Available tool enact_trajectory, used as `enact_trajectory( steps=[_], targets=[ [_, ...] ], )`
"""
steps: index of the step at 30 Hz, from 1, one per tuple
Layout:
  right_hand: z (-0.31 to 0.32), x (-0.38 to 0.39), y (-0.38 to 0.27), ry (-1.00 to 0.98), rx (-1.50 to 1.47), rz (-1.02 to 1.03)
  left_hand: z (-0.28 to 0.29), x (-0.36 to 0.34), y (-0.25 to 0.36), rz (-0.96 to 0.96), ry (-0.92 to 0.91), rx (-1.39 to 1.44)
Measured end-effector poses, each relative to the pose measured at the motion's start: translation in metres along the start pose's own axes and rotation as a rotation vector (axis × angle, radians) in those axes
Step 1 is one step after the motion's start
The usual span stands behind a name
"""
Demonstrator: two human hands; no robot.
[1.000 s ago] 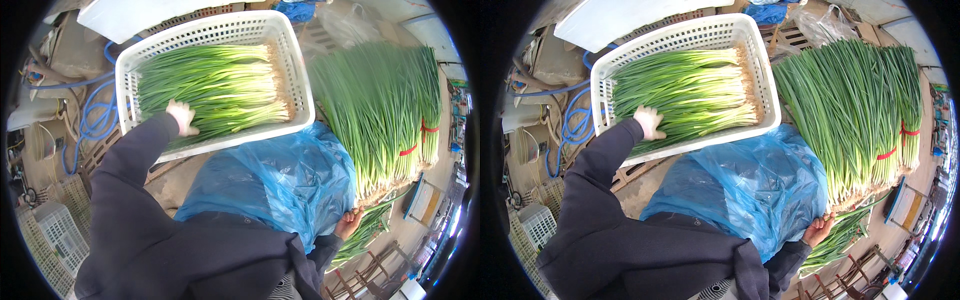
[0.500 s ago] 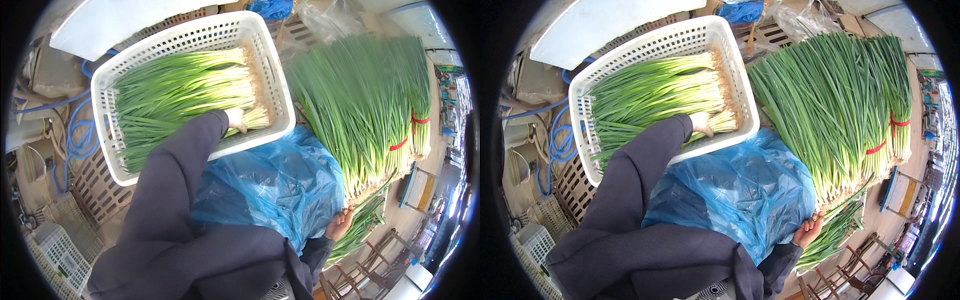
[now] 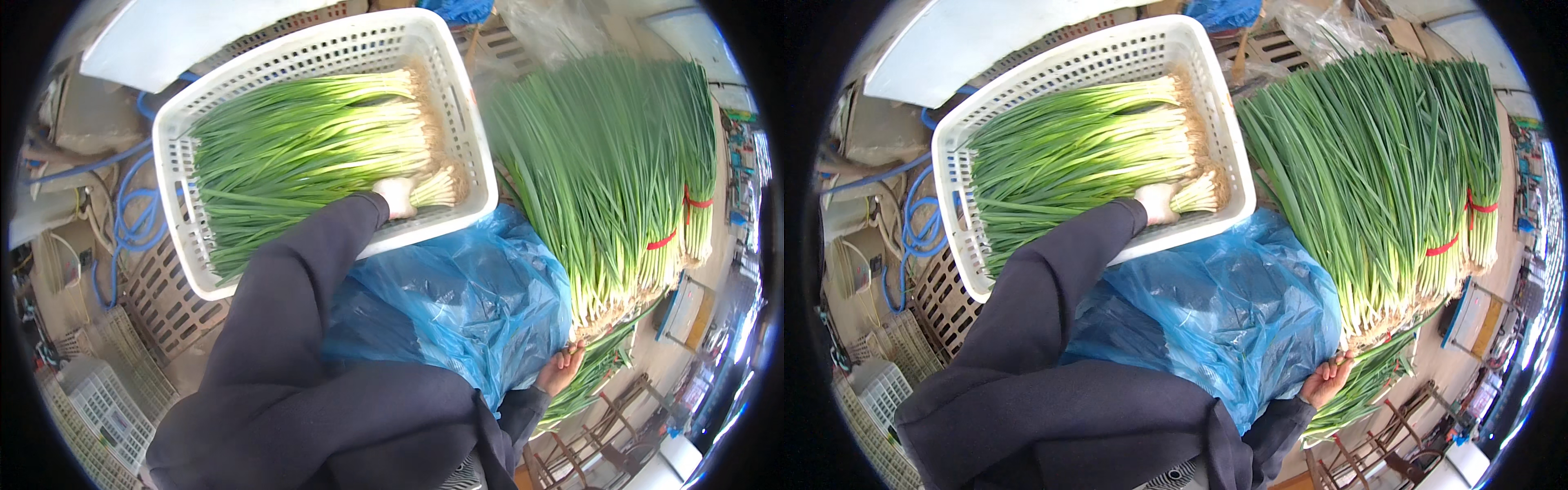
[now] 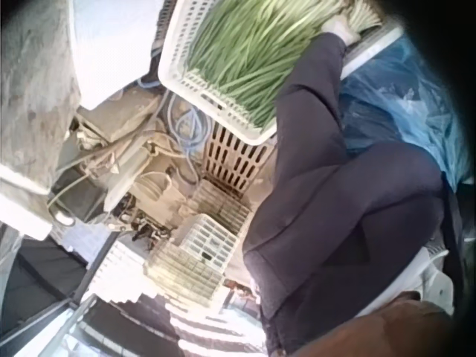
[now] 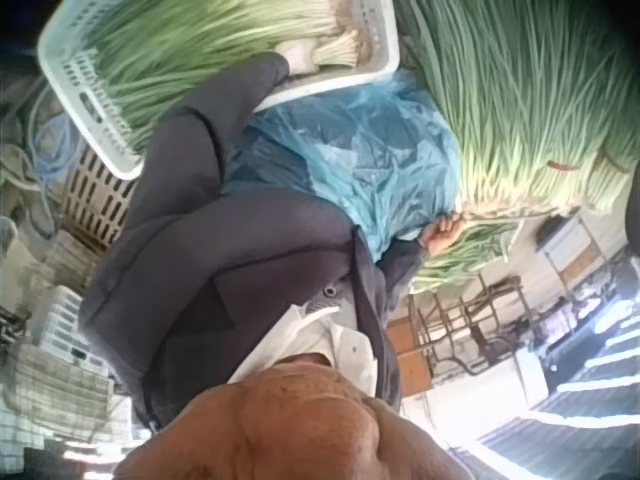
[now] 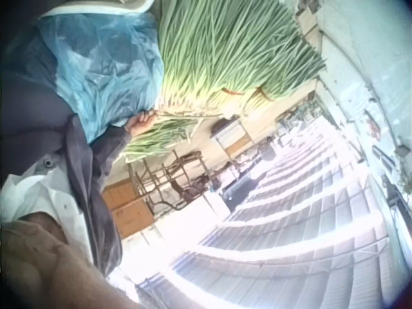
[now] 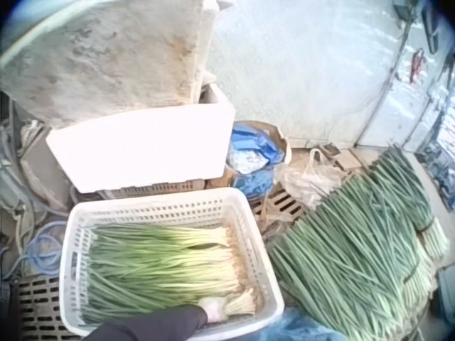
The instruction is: The person gathers green onions from a large pile, aligns them into bundles, and ties them with rubber bands. The person places the finished bundles into a white basket.
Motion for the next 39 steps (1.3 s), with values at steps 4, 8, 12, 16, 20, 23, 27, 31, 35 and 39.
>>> enact_trajectory(
  steps=[4, 8, 12, 16, 20, 23, 27, 31, 35, 39],
  targets=[
    [0.012, -0.003, 0.000, -0.016, 0.003, 0.016, 0.003, 0.004, -0.004, -0.104, -0.001, 0.110],
    [0.018, -0.005, 0.002, -0.025, -0.058, 0.009, 0.015, 0.012, -0.017, -0.083, 0.241, 0.358],
    [0.017, 0.000, 0.004, -0.032, -0.069, 0.021, 0.026, 0.070, -0.060, 0.079, 0.280, -0.125],
    [0.012, -0.001, 0.006, -0.013, -0.082, 0.036, 0.029, 0.146, -0.137, 0.311, 0.424, -0.206],
    [0.002, 0.005, 0.009, 0.017, -0.113, 0.068, 0.003, 0.154, -0.192, 0.317, 0.543, -0.238],
    [-0.008, 0.017, 0.018, 0.274, -0.061, 0.110, -0.010, 0.142, -0.232, 0.184, 0.525, -0.116],
    [-0.020, 0.034, 0.017, 0.228, 0.124, 0.330, 0.023, 0.097, -0.268, -0.003, 0.336, -0.050],
    [-0.005, 0.052, -0.003, 0.236, 0.016, 0.262, 0.071, 0.032, -0.252, 0.204, 0.452, -0.040],
    [0.027, 0.081, -0.023, 0.324, 0.153, 0.258, 0.109, 0.010, -0.168, 0.256, 0.673, 0.235],
    [0.061, 0.084, -0.042, 0.402, 0.098, 0.316, 0.121, 0.028, -0.045, -0.120, 0.552, 0.271]
  ],
)
Point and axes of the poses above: each hand's wrist, its own x-axis away from the middle knuckle, its own z-axis out of the back of the hand, y = z × x, the point moved 2 cm from there along -x, towards the middle knuckle, and after that the axes turned 7 degrees about z, right-handed, at the moved point
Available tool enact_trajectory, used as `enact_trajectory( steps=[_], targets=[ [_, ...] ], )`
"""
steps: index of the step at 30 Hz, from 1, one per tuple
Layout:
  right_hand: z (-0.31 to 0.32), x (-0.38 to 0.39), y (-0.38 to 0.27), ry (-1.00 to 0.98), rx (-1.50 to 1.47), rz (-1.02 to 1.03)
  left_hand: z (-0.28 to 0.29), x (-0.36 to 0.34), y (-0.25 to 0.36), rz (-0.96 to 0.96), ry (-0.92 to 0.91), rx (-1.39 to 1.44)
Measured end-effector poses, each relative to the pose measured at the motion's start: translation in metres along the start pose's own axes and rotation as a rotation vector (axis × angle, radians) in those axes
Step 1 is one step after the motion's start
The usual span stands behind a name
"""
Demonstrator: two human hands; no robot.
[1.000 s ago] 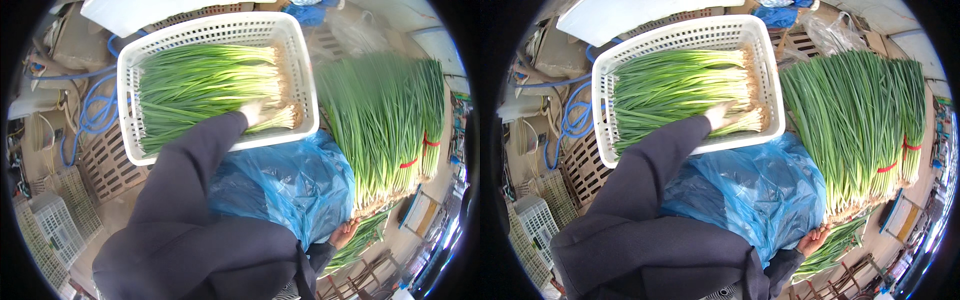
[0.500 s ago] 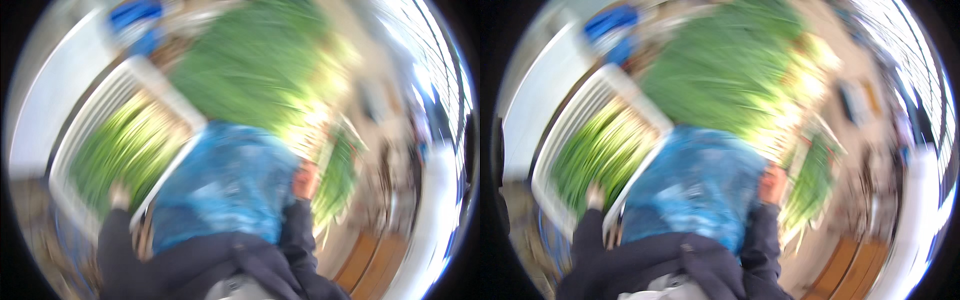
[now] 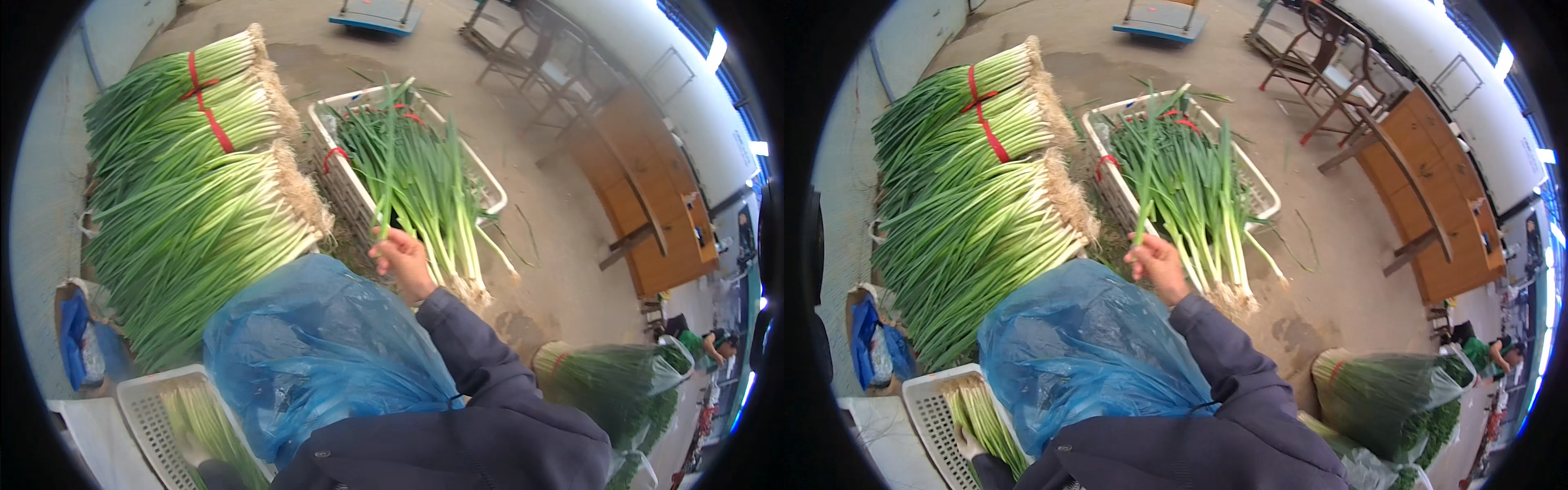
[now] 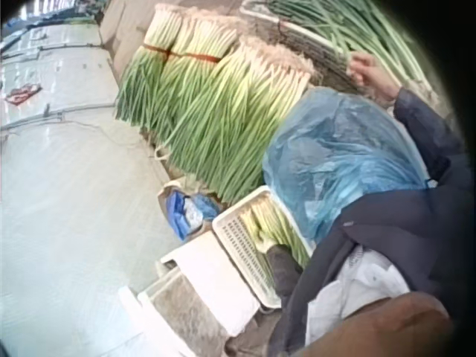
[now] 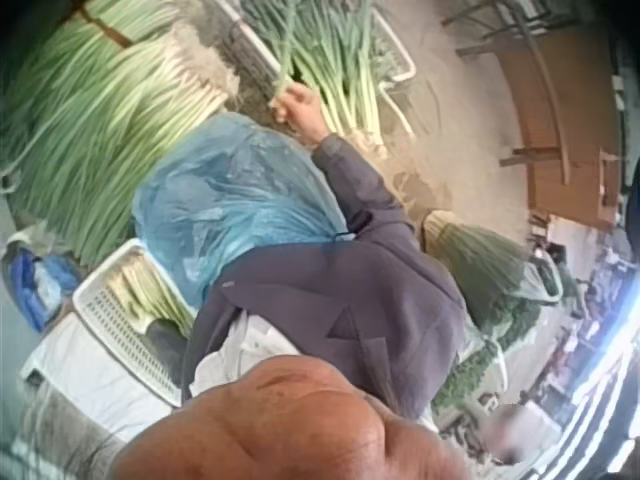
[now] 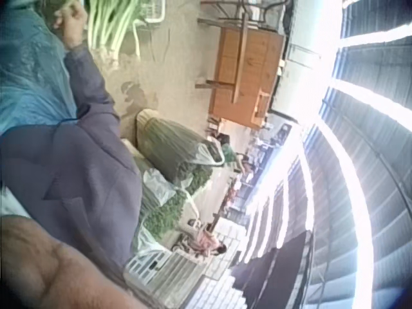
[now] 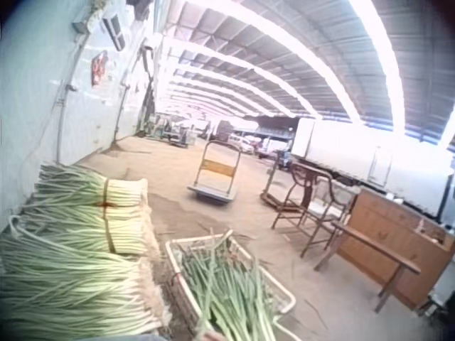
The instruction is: The person gathers green onions from a large pile, aligns them into bundles, and ties them with rubber bands. The person places the finished bundles into a white basket.
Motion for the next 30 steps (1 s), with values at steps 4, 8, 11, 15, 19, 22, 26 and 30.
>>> enact_trajectory(
  steps=[4, 8, 11, 15, 19, 22, 26, 30],
  targets=[
    [0.038, -0.050, -0.009, 0.093, 0.010, 0.055, -0.035, 0.039, 0.097, -0.331, -0.182, 0.009],
    [0.082, -0.124, -0.028, 0.097, 0.210, 0.120, -0.060, 0.076, 0.145, -0.442, -0.212, -0.219],
    [0.099, -0.168, -0.052, 0.288, 1.010, 0.183, -0.070, 0.085, 0.178, -0.635, -0.207, -0.215],
    [0.055, -0.170, -0.023, 0.078, 0.737, 0.306, -0.105, 0.071, 0.246, -0.811, -0.168, -0.175],
    [-0.020, -0.143, 0.030, -0.204, 1.049, 0.639, -0.156, 0.057, 0.339, -1.038, -0.187, -0.306],
    [-0.053, -0.134, 0.049, -0.272, 1.135, 0.701, -0.203, 0.051, 0.407, -1.211, -0.266, -0.464],
    [-0.071, -0.122, 0.058, -0.290, 1.106, 0.712, -0.267, 0.053, 0.460, -1.318, -0.317, -0.692],
    [-0.066, -0.099, 0.067, -0.289, 0.958, 0.539, -0.312, 0.043, 0.486, -1.374, -0.273, -0.820]
  ],
)
Point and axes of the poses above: each hand's wrist, its own x-axis away from the middle knuckle, its own z-axis out of the back of the hand, y = z × x, the point moved 2 cm from there along -x, towards the middle knuckle, and after that the axes turned 7 degrees about z, right-handed, at the moved point
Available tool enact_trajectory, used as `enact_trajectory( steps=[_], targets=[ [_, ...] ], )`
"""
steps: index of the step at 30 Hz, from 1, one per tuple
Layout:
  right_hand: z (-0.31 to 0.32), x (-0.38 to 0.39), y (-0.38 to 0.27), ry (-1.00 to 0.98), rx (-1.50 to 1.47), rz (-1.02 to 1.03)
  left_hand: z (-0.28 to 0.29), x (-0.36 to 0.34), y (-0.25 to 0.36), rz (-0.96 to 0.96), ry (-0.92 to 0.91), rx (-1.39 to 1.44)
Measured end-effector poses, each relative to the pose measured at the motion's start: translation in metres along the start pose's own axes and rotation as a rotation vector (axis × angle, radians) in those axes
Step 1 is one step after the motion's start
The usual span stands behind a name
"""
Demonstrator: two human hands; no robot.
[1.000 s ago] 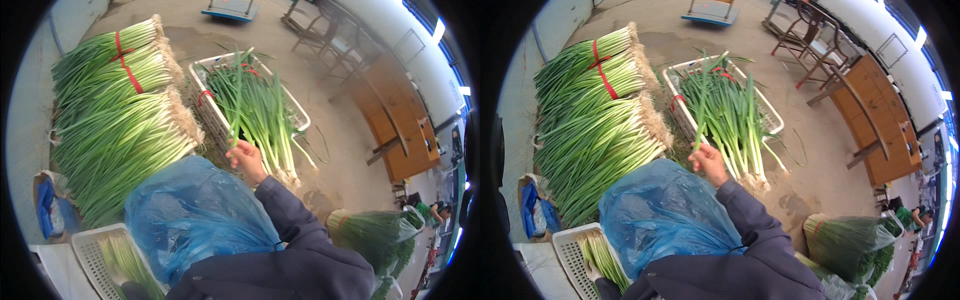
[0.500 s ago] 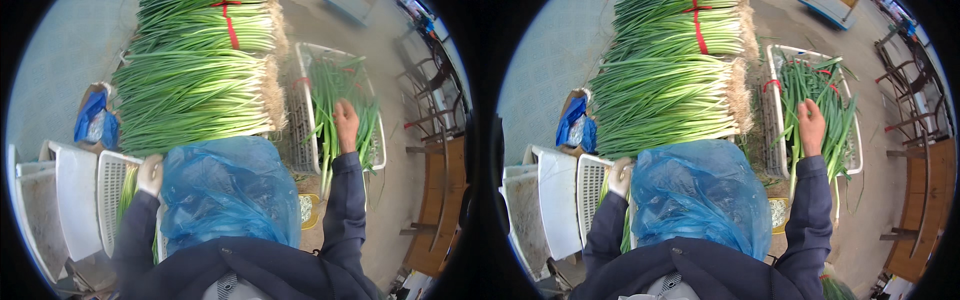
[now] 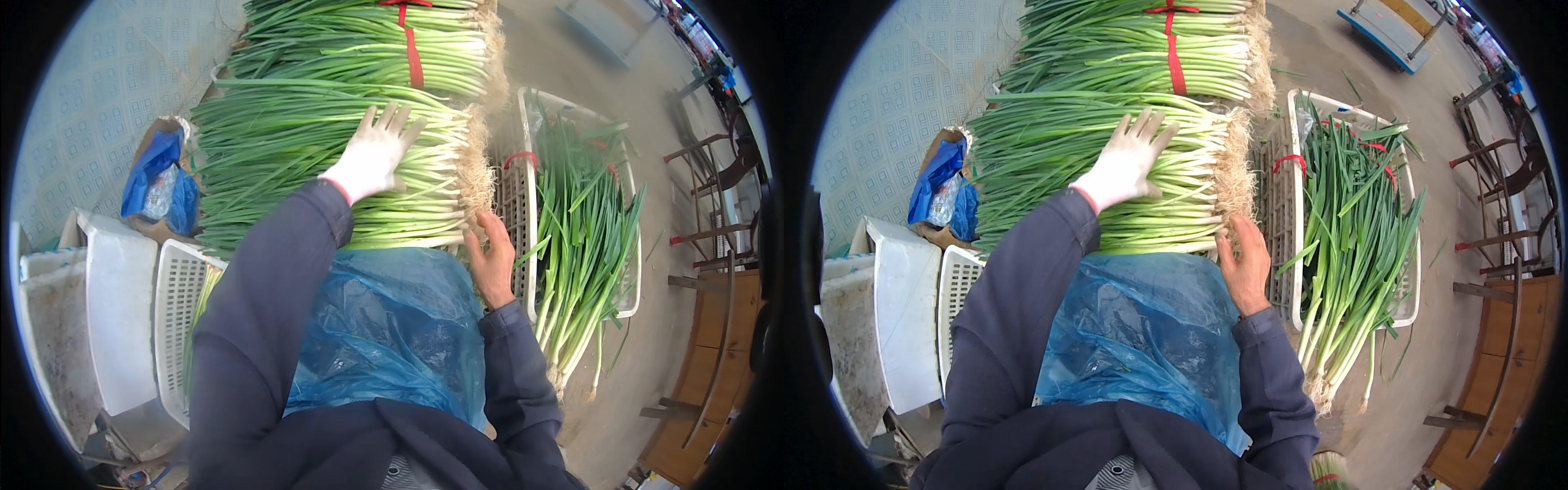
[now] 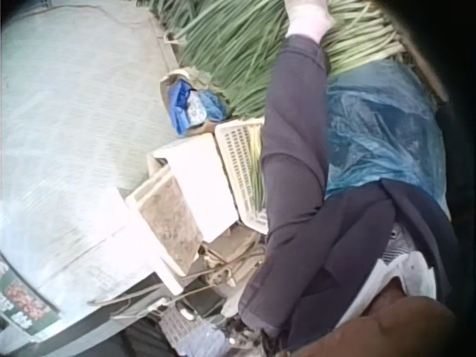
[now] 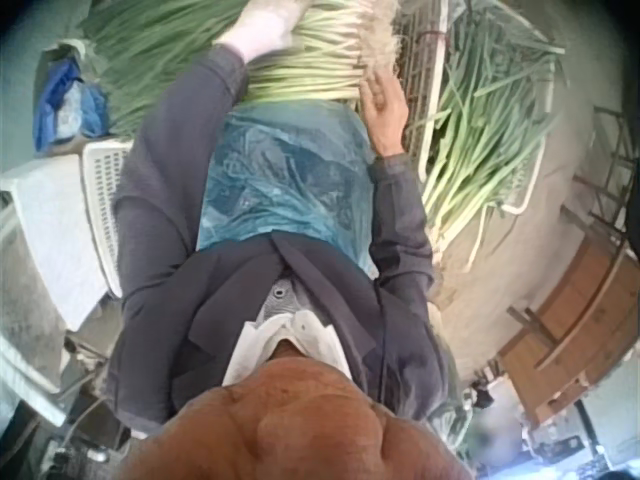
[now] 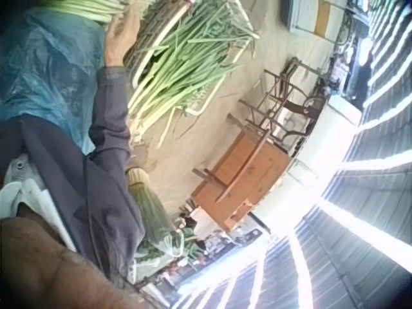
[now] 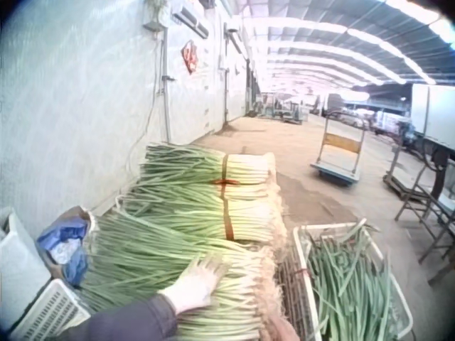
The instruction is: The person gathers green onions from a large pile, aligns them into bundles, and ties them with rubber bands. The person places the finished bundles into a white basket.
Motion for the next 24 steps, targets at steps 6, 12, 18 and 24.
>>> enact_trajectory(
  steps=[6, 12, 18, 24],
  targets=[
    [0.002, 0.031, -0.007, 0.018, -0.067, -0.089, -0.011, -0.028, -0.006, 0.139, -0.213, 0.034],
    [0.004, 0.039, -0.013, 0.009, -0.265, -0.204, -0.009, -0.033, -0.001, 0.151, -0.217, -0.059],
    [0.007, 0.051, -0.012, -0.003, -0.309, -0.256, -0.023, -0.032, -0.001, 0.031, -0.051, -0.064],
    [0.006, 0.055, -0.012, 0.016, -0.351, -0.234, -0.027, -0.030, -0.002, 0.055, -0.186, 0.046]
  ],
)
Point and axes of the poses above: each hand's wrist, its own x-axis away from the middle knuckle, its own z-axis out of the back of the hand, y = z × x, the point moved 2 cm from there along -x, towards the middle knuckle, and after that the axes turned 7 degrees about z, right-handed, at the moved point
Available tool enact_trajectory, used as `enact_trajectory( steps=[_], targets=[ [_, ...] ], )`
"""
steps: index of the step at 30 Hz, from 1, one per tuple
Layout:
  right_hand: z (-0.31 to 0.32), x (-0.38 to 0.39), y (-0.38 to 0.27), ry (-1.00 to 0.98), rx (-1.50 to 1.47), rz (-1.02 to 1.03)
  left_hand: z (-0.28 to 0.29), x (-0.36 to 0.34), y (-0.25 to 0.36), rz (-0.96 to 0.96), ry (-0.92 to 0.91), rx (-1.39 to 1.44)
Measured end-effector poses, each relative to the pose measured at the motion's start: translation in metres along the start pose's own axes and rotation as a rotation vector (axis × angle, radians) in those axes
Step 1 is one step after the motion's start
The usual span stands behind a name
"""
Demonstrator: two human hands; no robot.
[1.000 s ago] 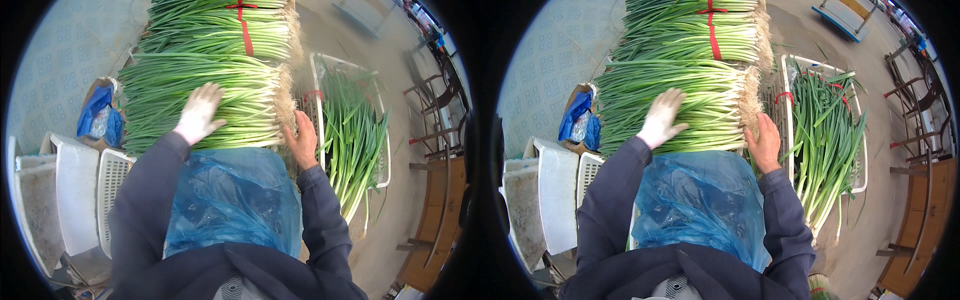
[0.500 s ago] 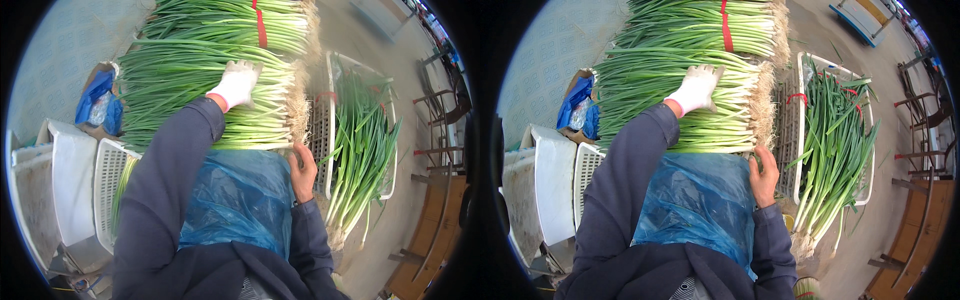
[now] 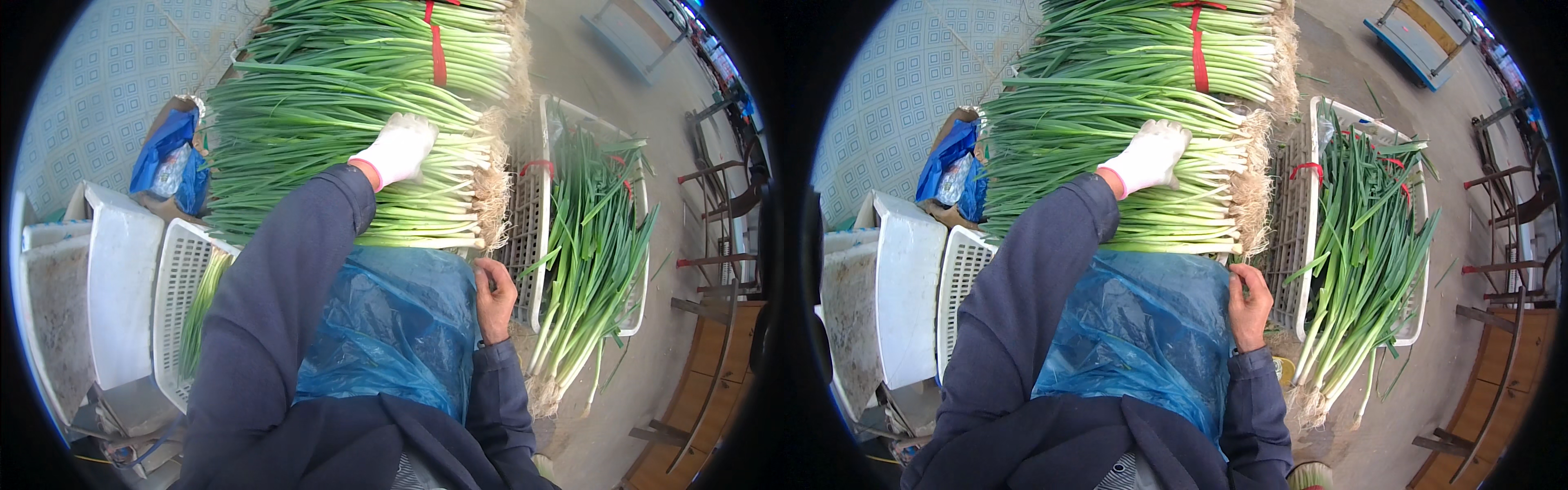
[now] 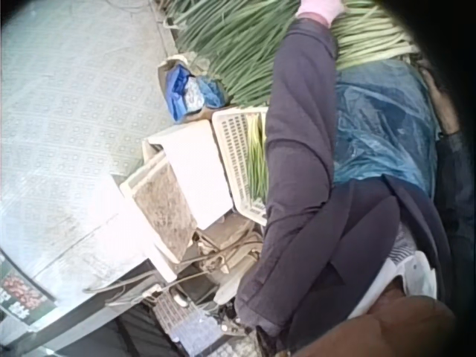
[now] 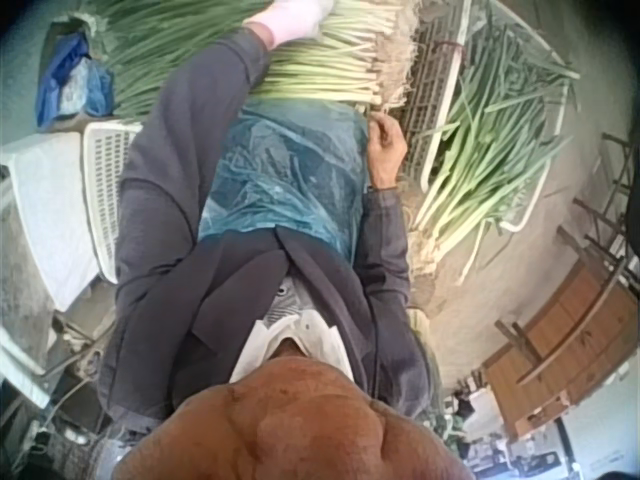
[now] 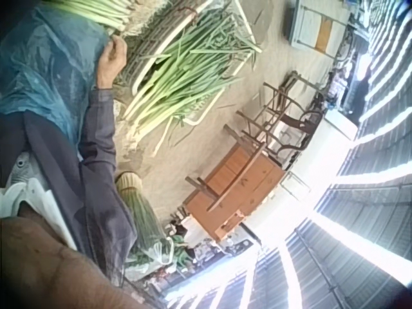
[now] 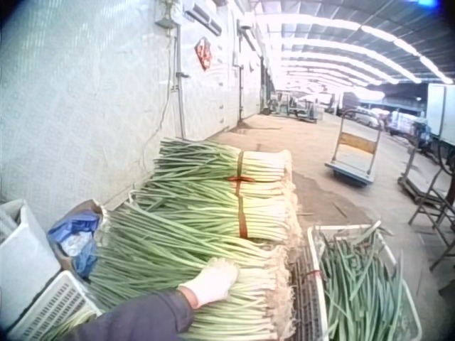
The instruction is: The person gathers green onions from a large pile, aligns them into bundles, and ties them with rubber bands. The person places the finished bundles into a white basket.
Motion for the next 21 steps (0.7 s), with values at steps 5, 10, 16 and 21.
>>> enact_trajectory(
  steps=[5, 10, 16, 21],
  targets=[
    [0.005, 0.000, 0.000, -0.016, 0.007, -0.029, 0.011, -0.013, -0.004, 0.008, -0.187, 0.066],
    [0.012, 0.000, -0.007, 0.010, -0.084, -0.042, 0.018, -0.012, -0.009, 0.045, -0.117, 0.196],
    [-0.013, -0.032, -0.036, -0.090, -0.240, 0.029, 0.037, -0.013, -0.021, 0.089, -0.090, 0.290],
    [-0.062, -0.096, -0.041, -0.211, -0.700, -0.248, 0.046, -0.008, -0.022, 0.075, -0.087, 0.359]
  ],
)
Point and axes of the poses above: each hand's wrist, its own x-axis away from the middle knuckle, its own z-axis out of the back of the hand, y = z × x, the point moved 2 cm from there along -x, towards the middle knuckle, and after that the axes turned 7 degrees about z, right-handed, at the moved point
